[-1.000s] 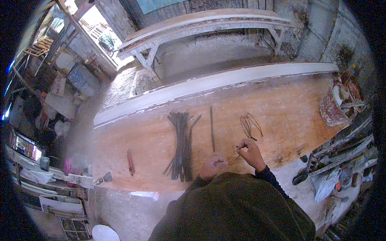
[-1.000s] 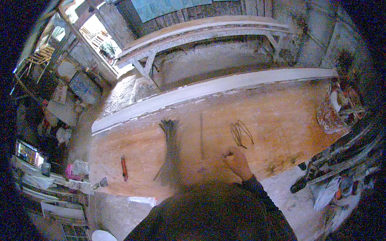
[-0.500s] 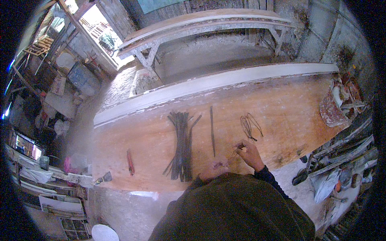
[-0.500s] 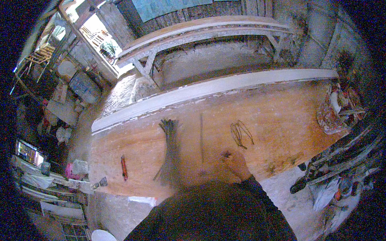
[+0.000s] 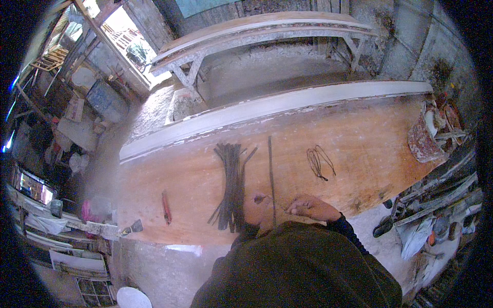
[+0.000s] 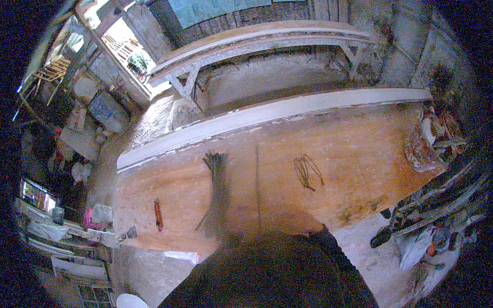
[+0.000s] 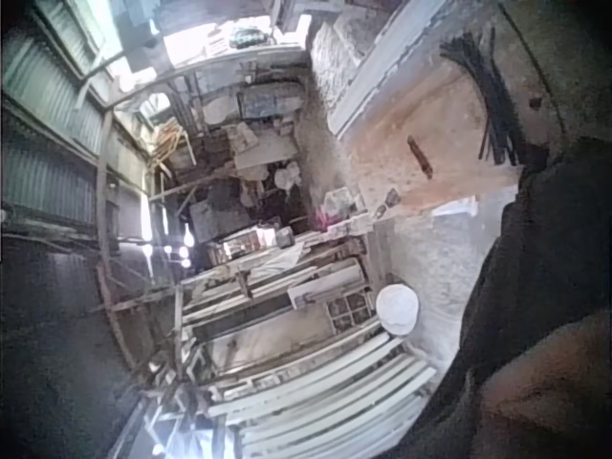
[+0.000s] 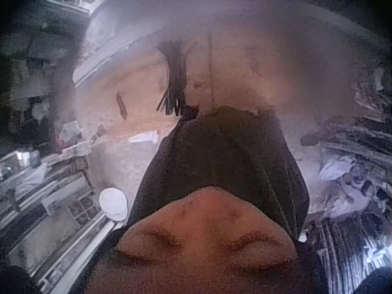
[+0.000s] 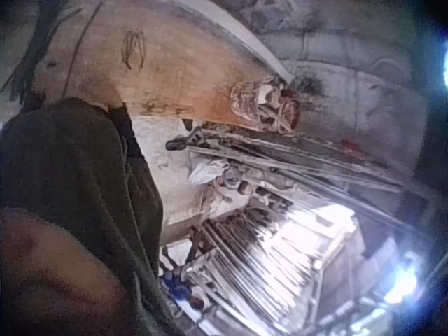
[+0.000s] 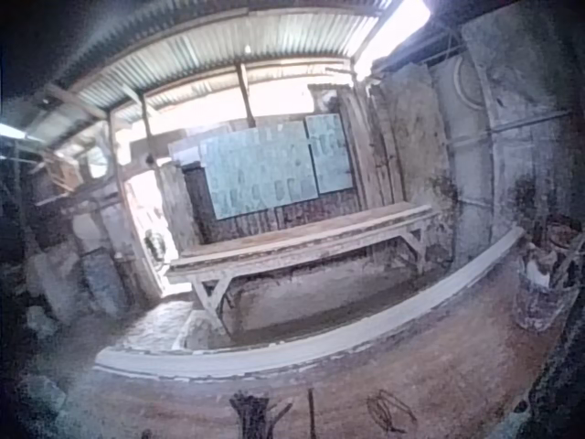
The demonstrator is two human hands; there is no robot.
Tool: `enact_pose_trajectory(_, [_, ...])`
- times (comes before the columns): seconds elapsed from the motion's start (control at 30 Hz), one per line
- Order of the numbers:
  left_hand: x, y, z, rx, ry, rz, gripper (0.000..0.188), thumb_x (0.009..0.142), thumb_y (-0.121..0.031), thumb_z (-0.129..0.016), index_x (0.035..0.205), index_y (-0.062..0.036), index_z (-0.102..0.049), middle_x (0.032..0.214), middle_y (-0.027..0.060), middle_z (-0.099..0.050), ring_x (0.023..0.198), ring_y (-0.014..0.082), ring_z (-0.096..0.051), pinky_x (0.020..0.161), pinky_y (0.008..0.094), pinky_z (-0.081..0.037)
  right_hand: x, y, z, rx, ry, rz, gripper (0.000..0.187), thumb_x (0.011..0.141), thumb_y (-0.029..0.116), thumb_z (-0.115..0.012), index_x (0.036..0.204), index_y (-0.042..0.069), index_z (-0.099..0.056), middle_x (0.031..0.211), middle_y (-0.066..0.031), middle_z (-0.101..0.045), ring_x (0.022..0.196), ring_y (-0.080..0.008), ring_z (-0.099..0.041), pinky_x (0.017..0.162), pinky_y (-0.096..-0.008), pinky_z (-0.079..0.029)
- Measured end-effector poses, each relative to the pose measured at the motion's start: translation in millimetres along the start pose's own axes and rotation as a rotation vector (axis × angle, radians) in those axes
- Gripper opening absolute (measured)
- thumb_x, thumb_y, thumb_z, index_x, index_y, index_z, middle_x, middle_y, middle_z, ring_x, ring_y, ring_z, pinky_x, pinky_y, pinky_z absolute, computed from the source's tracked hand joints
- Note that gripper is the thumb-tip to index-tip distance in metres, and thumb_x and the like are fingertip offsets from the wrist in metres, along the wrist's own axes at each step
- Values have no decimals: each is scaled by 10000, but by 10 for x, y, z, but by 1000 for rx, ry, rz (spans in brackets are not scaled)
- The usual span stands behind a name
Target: The person weaves thin dark strips on a wooden workbench, repeatedly interlacing them by hand to form a small woven piece. The person picks up strips, bends them, and threads them through the existing weave, gradually building the structure.
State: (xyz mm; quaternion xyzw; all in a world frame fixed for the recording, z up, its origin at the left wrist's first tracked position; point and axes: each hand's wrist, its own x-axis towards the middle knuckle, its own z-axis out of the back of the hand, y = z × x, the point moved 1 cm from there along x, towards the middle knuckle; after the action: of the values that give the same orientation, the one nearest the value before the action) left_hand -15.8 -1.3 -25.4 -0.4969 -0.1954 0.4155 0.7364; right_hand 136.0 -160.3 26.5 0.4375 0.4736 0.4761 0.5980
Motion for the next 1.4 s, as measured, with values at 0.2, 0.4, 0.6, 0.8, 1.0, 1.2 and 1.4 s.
enact_pose_trajectory(0.2, [-56,-100,5,7,47,-35,171,710,-173,-647,799,-29,-619,776,86,-618,711,183,-583,672,303,-463,4,534,-16,-71,146,121,183,771,161,-592,921,64,-630,1041,-90,-557,939,-214,-528,836,-327,-406])
enact_pose_trajectory(0.4, [-84,-95,-60,104,99,29,164,739,-203,-609,805,-56,-639,732,79,-623,700,189,-594,652,305,-471,13,293,-13,70,55,108,112,696,114,-663,790,59,-638,856,-56,-614,851,-186,-558,786,-310,-422])
enact_pose_trajectory(0.6, [-138,-305,-17,90,264,162,203,751,-246,-597,851,-73,-634,717,43,-616,692,206,-589,639,318,-472,86,-146,-9,-110,-257,-120,115,666,100,-684,676,43,-584,727,-40,-594,731,-148,-551,681,-275,-427])
enact_pose_trajectory(0.8, [-140,-150,-127,17,609,-316,182,773,-228,-585,870,-75,-602,867,63,-581,831,188,-552,739,313,-437,85,166,54,-206,-564,-16,139,652,81,-663,656,30,-534,636,-47,-531,644,-168,-527,622,-278,-418])
enact_pose_trajectory(1.0, [-225,-101,-345,-208,767,-566,172,775,-233,-591,830,-71,-568,842,66,-523,851,197,-509,769,305,-402,114,59,27,-612,-764,121,78,678,62,-616,712,35,-551,701,-107,-544,689,-257,-539,662,-332,-424])
enact_pose_trajectory(1.2, [-196,-239,-237,-274,742,-467,184,768,-224,-604,813,-57,-537,811,64,-483,815,198,-478,725,299,-386,126,25,45,-346,-710,124,125,708,103,-618,823,56,-608,796,-103,-589,773,-239,-563,679,-325,-430])
enact_pose_trajectory(1.4, [1,751,-502,-207,409,-134,159,750,-193,-614,804,-51,-566,707,56,-527,692,199,-515,648,312,-422,46,195,124,-204,-551,-69,139,726,172,-633,760,38,-612,725,-60,-597,731,-183,-564,656,-301,-427])
